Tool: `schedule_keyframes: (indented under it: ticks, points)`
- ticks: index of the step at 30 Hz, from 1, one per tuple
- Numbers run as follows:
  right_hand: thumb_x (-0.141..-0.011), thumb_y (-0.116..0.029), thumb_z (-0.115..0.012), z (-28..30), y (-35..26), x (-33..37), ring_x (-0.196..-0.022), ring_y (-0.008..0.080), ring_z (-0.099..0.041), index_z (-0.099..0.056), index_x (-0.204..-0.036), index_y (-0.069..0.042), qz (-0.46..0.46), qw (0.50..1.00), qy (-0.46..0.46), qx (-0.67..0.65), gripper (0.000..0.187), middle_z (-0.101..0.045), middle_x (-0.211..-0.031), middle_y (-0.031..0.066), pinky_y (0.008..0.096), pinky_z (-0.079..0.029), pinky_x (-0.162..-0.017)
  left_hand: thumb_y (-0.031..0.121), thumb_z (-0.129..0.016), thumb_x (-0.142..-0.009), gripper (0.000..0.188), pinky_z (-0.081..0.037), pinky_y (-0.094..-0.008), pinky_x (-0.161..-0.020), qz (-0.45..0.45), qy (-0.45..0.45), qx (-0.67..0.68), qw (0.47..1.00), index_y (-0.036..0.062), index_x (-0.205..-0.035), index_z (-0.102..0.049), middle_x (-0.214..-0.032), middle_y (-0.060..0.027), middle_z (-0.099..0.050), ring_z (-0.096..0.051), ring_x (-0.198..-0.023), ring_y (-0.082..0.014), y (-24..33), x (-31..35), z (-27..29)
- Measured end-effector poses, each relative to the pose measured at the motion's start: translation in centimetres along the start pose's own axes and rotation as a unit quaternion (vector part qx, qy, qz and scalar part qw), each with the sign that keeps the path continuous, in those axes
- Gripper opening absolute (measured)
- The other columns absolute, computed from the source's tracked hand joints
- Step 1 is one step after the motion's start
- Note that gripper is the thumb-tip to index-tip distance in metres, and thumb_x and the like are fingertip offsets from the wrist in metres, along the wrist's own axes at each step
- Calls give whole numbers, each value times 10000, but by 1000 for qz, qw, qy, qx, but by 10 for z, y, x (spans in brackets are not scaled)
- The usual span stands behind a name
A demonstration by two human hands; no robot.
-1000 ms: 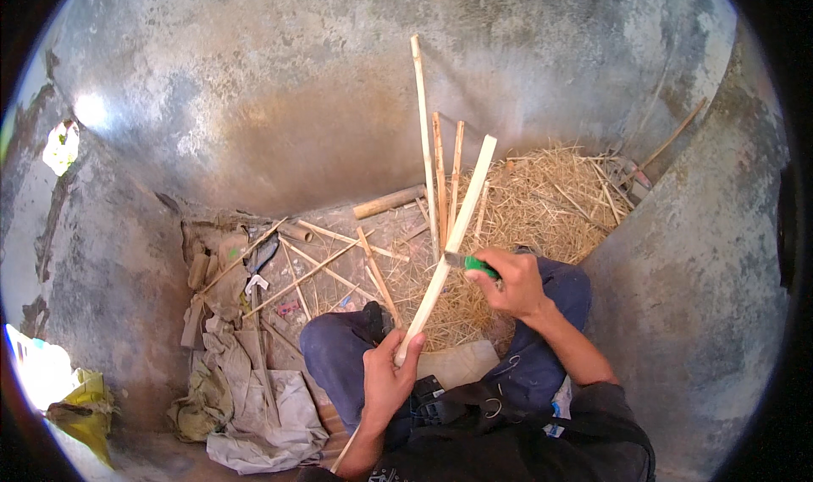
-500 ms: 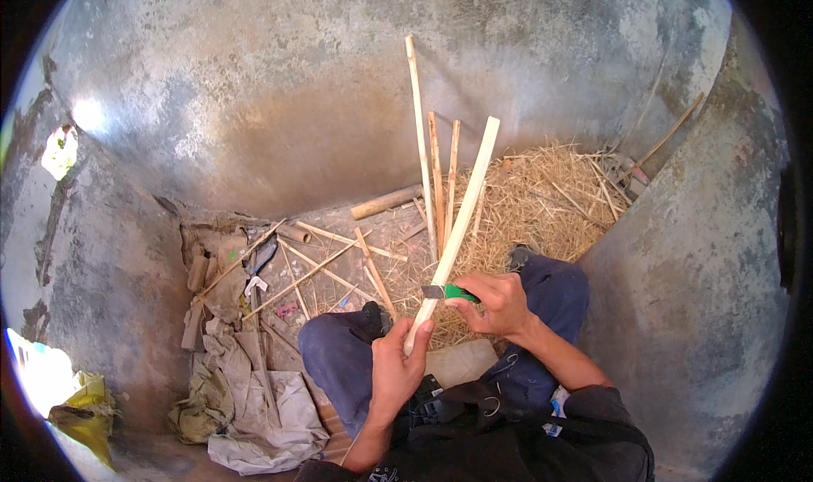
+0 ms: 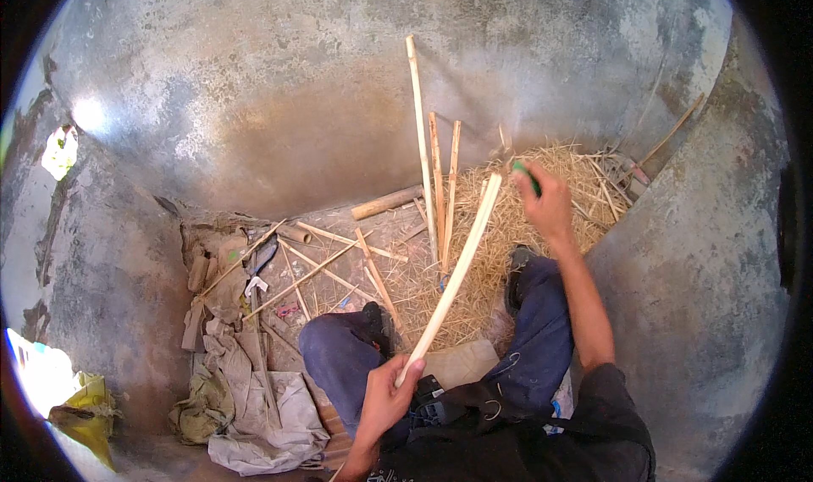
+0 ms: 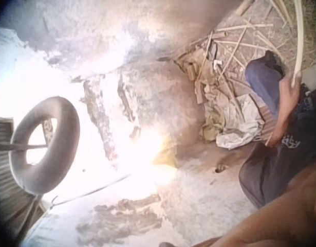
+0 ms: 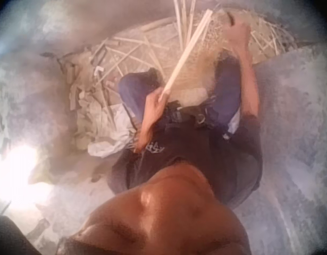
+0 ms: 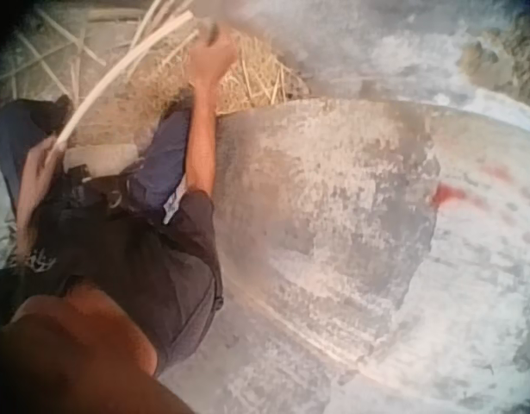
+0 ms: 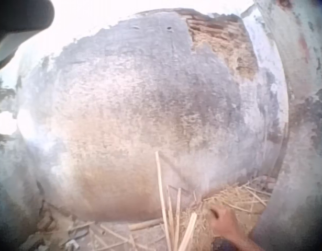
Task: The person uses a small green knife to whittle and sharpen the ends of bamboo sticks while sitting on a floor covered in debris and straw.
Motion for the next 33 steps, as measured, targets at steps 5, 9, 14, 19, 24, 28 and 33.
schedule_keyframes:
  ticks: [5, 9, 14, 19, 24, 28, 33]
  points:
    - [-1032, -447, -701, -12, 51, -30, -656, 255, -680, -786, -1138, -75, -126, 968, -201, 81, 396, -701, -734, 105, 451, -510, -646, 313, -695, -1090, 357, -380, -305, -579, 35, 17, -62, 997, -4, -925, -692, -695, 39, -531, -451, -672, -67, -14, 8, 23]
    - [-890, -423, -840, -53, 60, 27, -995, 425, -734, -650, -1345, -96, 9, 913, -399, 85, 592, -755, -998, 203, 527, -540, -844, 282, -687, -1093, 304, -392, -292, -588, 0, 44, -58, 997, -8, -1000, -694, -710, 28, -551, -470, -683, -58, -2, -12, 29]
    - [-897, -399, -833, -59, 31, 39, -1035, 430, -720, -580, -1310, -89, -100, 892, -434, 72, 575, -762, -1105, 192, 518, -534, -872, 234, -673, -1099, 246, -460, -266, -645, -3, 55, -38, 998, -9, -1088, -710, -774, 15, -632, -555, -702, -65, 0, -28, 39]
    - [-940, -389, -782, -43, 21, 37, -967, 418, -734, -663, -1209, -75, -70, 911, -402, 60, 430, -766, -1011, 190, 521, -543, -834, 222, -677, -1093, 237, -464, -259, -654, -15, 49, -15, 999, -7, -1132, -725, -780, 10, -647, -570, -710, -64, 7, -36, 37]
    - [-963, -372, -749, -42, 5, 53, -945, 415, -734, -745, -1047, -45, -7, 892, -433, 131, 338, -757, -975, 213, 543, -543, -816, 218, -698, -1080, 224, -458, -271, -632, -20, 30, -35, 999, 8, -1139, -746, -726, 13, -643, -564, -685, -59, 17, -43, 17]
    - [-975, -354, -776, -17, -11, 42, -848, 363, -719, -748, -1135, -46, -87, 942, -319, 50, 348, -750, -931, 188, 458, -548, -776, 217, -706, -1075, 225, -457, -275, -627, -33, 21, -75, 996, 5, -1134, -749, -727, -1, -645, -560, -692, -61, 17, -50, 10]
    - [-993, -287, -791, 14, -29, 57, -870, 184, -707, -774, -1166, -60, -214, 945, -121, -216, 286, -755, -923, 79, 358, -547, -830, 214, -715, -1069, 223, -465, -281, -628, -39, 18, -72, 997, 2, -1132, -748, -732, -15, -661, -564, -688, -67, 23, -51, 8]
Point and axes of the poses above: each hand's wrist, its own x-axis away from the middle knuckle, its own z-axis out of the back of the hand, y = z × x, the point moved 8 cm from there along -x, towards the middle knuckle
